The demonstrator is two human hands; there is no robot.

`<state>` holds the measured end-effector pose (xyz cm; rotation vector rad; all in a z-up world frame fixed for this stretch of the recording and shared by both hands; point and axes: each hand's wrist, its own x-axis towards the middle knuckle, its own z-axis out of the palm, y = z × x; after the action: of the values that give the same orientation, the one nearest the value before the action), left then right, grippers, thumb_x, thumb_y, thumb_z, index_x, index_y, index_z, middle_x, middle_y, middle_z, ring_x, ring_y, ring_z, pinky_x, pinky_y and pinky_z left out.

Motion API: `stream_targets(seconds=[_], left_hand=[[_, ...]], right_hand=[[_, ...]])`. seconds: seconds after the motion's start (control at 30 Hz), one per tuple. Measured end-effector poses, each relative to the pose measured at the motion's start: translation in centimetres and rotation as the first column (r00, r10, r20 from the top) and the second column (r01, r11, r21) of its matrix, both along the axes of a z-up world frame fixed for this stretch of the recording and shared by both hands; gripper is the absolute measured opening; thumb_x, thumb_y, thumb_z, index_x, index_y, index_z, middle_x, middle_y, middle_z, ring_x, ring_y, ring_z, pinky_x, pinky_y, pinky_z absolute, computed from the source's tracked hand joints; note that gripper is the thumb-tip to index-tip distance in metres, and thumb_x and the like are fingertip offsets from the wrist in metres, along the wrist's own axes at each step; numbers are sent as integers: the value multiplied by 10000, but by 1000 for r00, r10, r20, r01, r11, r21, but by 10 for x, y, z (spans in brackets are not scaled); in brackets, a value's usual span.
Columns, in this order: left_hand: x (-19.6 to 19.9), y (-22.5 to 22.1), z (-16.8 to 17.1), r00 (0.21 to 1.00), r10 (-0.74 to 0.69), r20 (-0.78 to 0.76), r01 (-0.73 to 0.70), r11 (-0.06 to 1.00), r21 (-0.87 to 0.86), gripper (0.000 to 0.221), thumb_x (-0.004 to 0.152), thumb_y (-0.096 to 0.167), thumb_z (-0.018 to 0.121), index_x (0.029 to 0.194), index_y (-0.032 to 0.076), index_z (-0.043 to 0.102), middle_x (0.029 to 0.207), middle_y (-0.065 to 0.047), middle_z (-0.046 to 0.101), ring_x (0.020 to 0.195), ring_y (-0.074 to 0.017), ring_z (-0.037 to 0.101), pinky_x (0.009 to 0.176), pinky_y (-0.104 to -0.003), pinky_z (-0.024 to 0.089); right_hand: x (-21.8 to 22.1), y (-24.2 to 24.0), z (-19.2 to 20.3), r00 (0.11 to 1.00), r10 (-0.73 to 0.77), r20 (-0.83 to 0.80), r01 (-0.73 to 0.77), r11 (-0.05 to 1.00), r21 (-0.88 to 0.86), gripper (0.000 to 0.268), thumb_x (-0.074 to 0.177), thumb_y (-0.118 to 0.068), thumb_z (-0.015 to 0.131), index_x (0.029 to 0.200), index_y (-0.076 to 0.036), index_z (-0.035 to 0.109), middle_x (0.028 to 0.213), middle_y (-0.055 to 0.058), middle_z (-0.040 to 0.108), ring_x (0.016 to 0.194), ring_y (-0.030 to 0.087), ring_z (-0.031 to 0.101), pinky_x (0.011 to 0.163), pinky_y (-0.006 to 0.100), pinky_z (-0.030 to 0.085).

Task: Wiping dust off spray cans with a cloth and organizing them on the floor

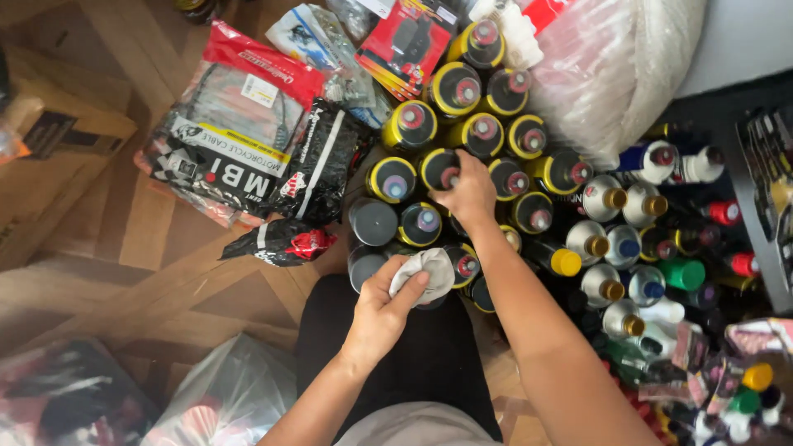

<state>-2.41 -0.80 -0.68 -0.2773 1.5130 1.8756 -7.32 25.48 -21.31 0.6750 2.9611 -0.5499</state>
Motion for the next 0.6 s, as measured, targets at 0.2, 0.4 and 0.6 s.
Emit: stream_targets(seconds=[0.2, 0.4, 0.6], left_hand=[[6, -1, -11, 999, 9, -47, -11, 999, -40, 123, 958, 215, 706, 1014, 126, 770, 716, -107, 739, 754, -131, 686, 739, -333, 605], [19, 18, -13, 991, -81, -108, 75, 996, -52, 95, 946, 214, 726, 988, 134, 752, 727, -98, 701, 775, -142, 631, 737, -366, 581], [31, 30, -25, 978, -188, -88, 182, 981, -66, 183, 936, 317, 742, 1063, 192, 786, 839, -83, 767, 845, -124, 677, 863, -360, 574]], right_hand=[[50, -2, 35, 997, 68, -34, -64, 994, 93, 928, 604, -559, 883, 1387, -173, 567, 1306, 148, 585, 1200, 392, 593, 997, 490, 525], [89, 1, 31, 995, -38, 93, 34, 998, 45, 1058, 575, -494, 911, 1487, -195, 468, 1356, 141, 532, 1180, 413, 608, 976, 523, 540], [75, -6, 15, 983, -186, 11, 186, 983, -8, 1116, 483, -389, 968, 1455, -204, 452, 1322, 122, 493, 1162, 413, 612, 943, 555, 555]])
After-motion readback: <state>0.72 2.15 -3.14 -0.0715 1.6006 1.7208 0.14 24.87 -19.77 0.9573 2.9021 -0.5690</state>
